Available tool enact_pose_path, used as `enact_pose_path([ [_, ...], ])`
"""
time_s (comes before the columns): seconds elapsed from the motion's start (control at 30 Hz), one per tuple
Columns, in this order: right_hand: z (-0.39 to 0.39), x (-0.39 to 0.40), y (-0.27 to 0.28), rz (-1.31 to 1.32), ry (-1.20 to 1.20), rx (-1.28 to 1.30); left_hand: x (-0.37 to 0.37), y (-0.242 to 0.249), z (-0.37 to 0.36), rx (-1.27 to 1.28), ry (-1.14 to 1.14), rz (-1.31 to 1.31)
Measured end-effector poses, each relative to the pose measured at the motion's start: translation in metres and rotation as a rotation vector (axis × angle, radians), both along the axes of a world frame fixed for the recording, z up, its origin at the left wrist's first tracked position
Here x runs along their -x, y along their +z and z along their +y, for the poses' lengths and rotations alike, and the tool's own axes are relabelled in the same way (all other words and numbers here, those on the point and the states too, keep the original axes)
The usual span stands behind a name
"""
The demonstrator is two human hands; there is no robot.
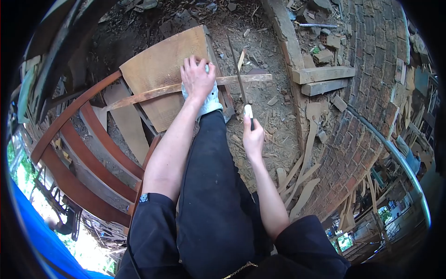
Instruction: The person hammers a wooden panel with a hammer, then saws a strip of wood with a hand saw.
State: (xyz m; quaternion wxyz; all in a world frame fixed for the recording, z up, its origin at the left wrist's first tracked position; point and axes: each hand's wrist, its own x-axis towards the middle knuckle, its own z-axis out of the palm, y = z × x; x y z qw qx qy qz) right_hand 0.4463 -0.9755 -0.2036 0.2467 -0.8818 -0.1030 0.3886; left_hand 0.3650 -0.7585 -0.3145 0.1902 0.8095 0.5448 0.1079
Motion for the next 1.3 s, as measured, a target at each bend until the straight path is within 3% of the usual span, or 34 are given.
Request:
enact_pose_path([
  [0.17, 0.025, -0.010, -0.016, -0.015, 0.007, 0.079, -0.003, -0.001, 0.006, 0.029, -0.019, -0.005],
  [0.47, -0.091, 0.039, 0.102, 0.040, -0.007, 0.046, -0.003, -0.001, 0.006, 0.110, 0.006, 0.013],
  [0.53, -0.067, 0.025, 0.112, 0.071, 0.003, 0.083, -0.003, -0.002, 0.008, 0.117, 0.007, 0.014],
  [0.6, -0.035, 0.010, 0.086, 0.059, 0.038, 0.098, -0.003, -0.002, 0.006, 0.107, 0.002, 0.005],
  [0.7, 0.028, -0.006, -0.004, 0.011, 0.017, 0.072, -0.003, -0.006, 0.006, 0.104, -0.003, 0.001],
  [0.73, 0.049, -0.006, -0.010, 0.019, 0.018, 0.150, -0.004, -0.006, 0.009, 0.091, -0.011, -0.002],
  [0.87, 0.035, -0.004, -0.030, 0.045, -0.090, 0.035, 0.003, 0.001, 0.001, 0.084, -0.042, 0.033],
  [0.93, 0.033, -0.006, -0.036, 0.031, -0.085, 0.026, 0.000, 0.012, 0.001, -0.077, -0.403, -0.072],
  [0.97, 0.031, -0.006, -0.038, 0.029, -0.079, 0.020, -0.003, 0.017, -0.003, -0.039, -0.567, 0.004],
  [1.0, 0.029, -0.006, -0.037, 0.030, -0.071, 0.020, -0.004, 0.013, -0.010, -0.040, -0.568, -0.001],
  [1.07, 0.027, -0.008, -0.036, 0.017, -0.061, 0.037, -0.006, 0.005, -0.023, -0.112, -0.703, 0.297],
  [1.23, 0.056, -0.013, -0.026, -0.001, -0.058, 0.006, -0.016, 0.009, -0.032, -0.075, -0.630, 0.370],
  [1.3, 0.070, -0.017, -0.024, -0.013, -0.040, -0.001, -0.022, 0.006, -0.030, -0.124, -0.462, 0.333],
])
